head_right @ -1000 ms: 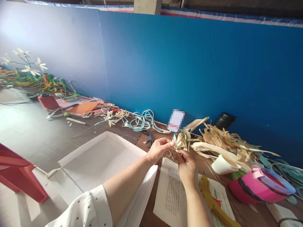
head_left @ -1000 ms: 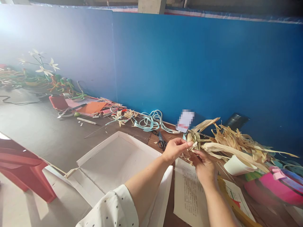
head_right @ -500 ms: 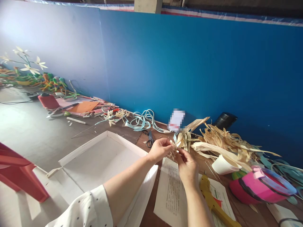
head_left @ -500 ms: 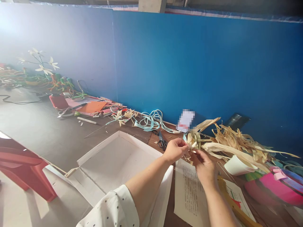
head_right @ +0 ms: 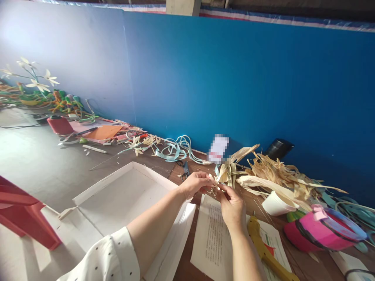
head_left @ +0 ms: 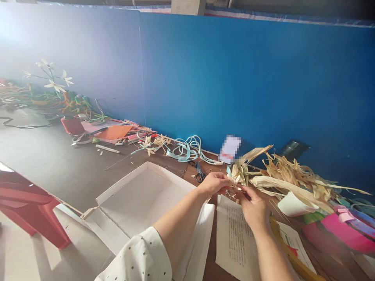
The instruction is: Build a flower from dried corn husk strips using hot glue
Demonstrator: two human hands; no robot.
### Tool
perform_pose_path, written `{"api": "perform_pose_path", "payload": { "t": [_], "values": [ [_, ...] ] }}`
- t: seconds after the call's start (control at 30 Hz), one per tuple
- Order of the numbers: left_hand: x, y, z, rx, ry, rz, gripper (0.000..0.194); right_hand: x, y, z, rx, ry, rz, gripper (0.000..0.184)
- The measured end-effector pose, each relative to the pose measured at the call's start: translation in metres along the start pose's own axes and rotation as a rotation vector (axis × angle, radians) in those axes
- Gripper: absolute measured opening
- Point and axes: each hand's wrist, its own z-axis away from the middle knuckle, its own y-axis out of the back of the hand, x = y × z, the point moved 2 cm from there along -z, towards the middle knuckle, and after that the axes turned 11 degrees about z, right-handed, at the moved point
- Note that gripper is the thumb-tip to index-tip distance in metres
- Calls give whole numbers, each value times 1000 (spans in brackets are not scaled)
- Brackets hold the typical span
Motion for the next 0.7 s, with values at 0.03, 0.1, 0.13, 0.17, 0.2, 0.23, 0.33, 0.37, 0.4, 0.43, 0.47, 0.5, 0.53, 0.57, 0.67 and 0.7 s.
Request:
{"api": "perform_pose_path", "payload": {
  "t": [0.03,0.1,0.13,0.17,0.2,0.23,0.33,0.37,0.4,0.43,0.47,0.5,0.53,0.57,0.67,0.7],
  "values": [
    [-1,1,0,-7,-4,-7,35,1,0,0,-6,1,-7,41],
    [-2,1,-1,-16,-27,-16,38,3,-2,-1,-16,-8,-31,41],
    [-3,1,-2,-20,-39,-17,39,5,-2,-2,-19,-15,-47,41],
    [-4,1,-2,-23,-50,-16,40,6,-3,-2,-21,-22,-63,41],
    [-5,1,-2,-26,-56,-13,41,7,-4,-2,-22,-28,-78,41],
    [-5,1,-2,-28,-60,-10,42,8,-5,-2,-24,-34,-92,41],
    [-6,1,-2,-28,-67,5,43,6,-5,-2,-37,-60,-133,42],
    [-6,1,-3,-29,-68,12,43,4,-5,-1,-44,-71,-147,42],
    [-6,0,-3,-32,-68,18,43,2,-4,-1,-51,-82,-160,42],
    [-6,0,-3,-34,-67,25,43,-1,-4,-1,-57,-90,-170,42],
    [-6,0,-3,-37,-67,35,43,-4,-3,0,-61,-96,-178,41],
    [-6,0,-3,-44,-68,46,42,-7,-2,0,-58,-100,-186,40],
    [-6,0,-3,-57,-72,59,41,-9,-2,0,-51,-103,-199,40],
    [-5,-1,-2,-79,-74,72,39,-11,-1,0,-45,-105,-216,39],
    [-2,-4,0,-180,-61,112,35,-12,0,-1,-33,-117,-305,36],
    [-2,-4,1,-195,-57,121,35,-11,0,-1,-40,-123,-341,34]
  ]
}}
